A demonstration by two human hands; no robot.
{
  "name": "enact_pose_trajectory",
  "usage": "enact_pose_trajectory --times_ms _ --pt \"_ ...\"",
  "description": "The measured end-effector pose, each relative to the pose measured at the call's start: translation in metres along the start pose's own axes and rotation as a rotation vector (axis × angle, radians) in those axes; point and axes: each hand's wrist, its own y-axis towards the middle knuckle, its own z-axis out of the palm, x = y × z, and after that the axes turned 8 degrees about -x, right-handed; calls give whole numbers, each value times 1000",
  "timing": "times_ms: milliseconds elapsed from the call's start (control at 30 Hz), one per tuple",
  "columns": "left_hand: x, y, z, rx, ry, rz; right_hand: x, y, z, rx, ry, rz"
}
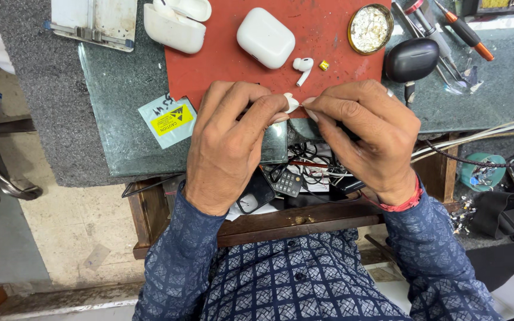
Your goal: The person opens a white earbud case, removes an earbud, and uses a soldering iron to work on a small component on the earbud. They then reassemble the earbud and place it back into the case.
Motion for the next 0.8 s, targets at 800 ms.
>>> enact_pose_trajectory --times_ms 800 --pt "0 -1 1 -1 1 -6 0 0 -1 1 -8 4"
